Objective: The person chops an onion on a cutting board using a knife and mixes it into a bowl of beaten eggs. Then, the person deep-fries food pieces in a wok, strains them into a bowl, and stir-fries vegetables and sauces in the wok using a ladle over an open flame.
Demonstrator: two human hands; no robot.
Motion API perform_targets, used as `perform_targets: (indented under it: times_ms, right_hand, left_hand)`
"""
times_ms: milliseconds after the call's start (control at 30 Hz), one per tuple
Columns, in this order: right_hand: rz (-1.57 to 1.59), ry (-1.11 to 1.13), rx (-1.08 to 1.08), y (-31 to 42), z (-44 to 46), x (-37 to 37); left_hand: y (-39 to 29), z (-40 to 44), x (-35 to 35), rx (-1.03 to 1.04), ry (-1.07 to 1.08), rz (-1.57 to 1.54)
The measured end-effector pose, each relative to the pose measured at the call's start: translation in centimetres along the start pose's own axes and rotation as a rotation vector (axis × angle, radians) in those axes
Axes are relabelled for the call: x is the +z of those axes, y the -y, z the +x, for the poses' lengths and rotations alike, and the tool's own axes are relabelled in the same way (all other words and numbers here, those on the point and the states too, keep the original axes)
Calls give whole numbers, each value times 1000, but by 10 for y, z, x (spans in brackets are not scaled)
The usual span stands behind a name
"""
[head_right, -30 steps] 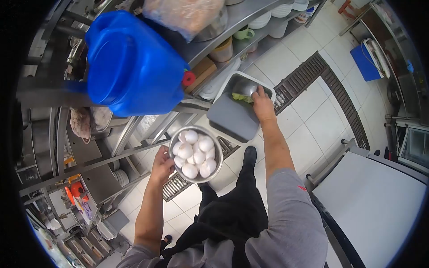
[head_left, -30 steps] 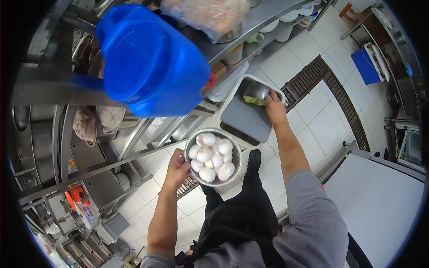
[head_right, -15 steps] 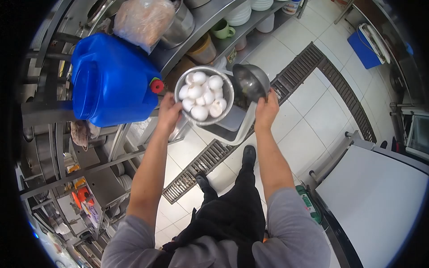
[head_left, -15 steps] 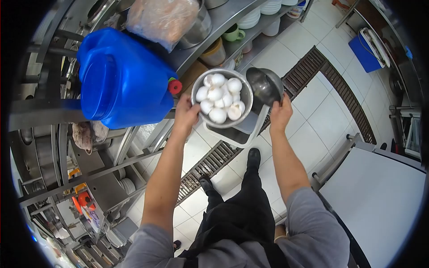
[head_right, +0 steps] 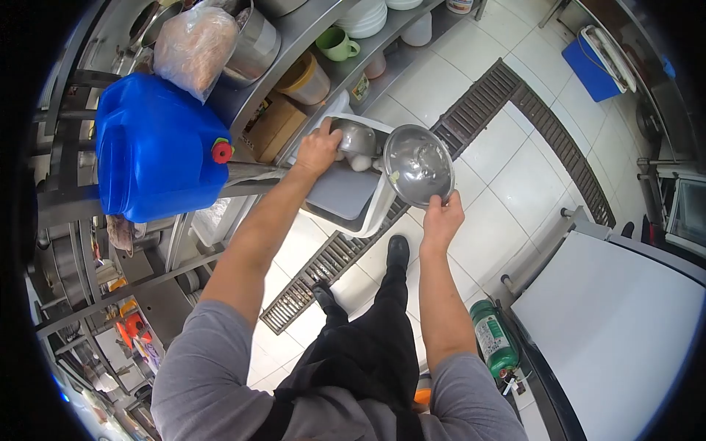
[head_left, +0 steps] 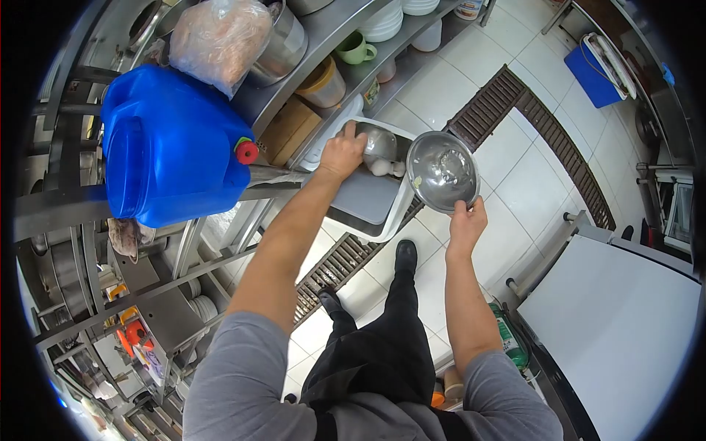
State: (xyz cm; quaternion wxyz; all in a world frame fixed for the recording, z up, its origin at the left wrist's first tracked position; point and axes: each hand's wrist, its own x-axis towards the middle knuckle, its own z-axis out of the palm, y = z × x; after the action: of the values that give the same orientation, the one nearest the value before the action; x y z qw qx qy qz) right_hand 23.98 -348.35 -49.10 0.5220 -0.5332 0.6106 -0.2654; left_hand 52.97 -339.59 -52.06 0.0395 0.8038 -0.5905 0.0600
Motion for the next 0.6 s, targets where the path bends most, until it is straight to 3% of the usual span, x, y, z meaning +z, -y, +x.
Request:
perform_targets:
  times_ms: [67,133,233,300,400,500,533,600]
  right_hand:
    - [-27,8,-84,1,1,-2]
    - [-54,5,-174,2,1,-4]
    - [-50,20,-201,7,-7,-4]
    - [-115,-18,-411,17,-16,-3]
    - [-306,7,-521,15,-17,4]
    - [-326,12,-627,16,-11,21]
    - [-323,27,-639,21,-13,19]
    - [-405,82,-256,38,-14,6]
  left_hand:
    - [4,-12,-22,-10,-137,-10]
    - [8,-18,-34,-54,-126,-40]
    - [12,-22,-45,-225,-140,-149]
    - [15,-23,-45,-393,-203,-216]
    - [12,-32,-44,-213,-80,-293]
    - [17,-38,-60,-295,-191,-388]
    - [21,-42,-67,-311,-199,-380]
    - [32,-51,-87,-687,-148,-529]
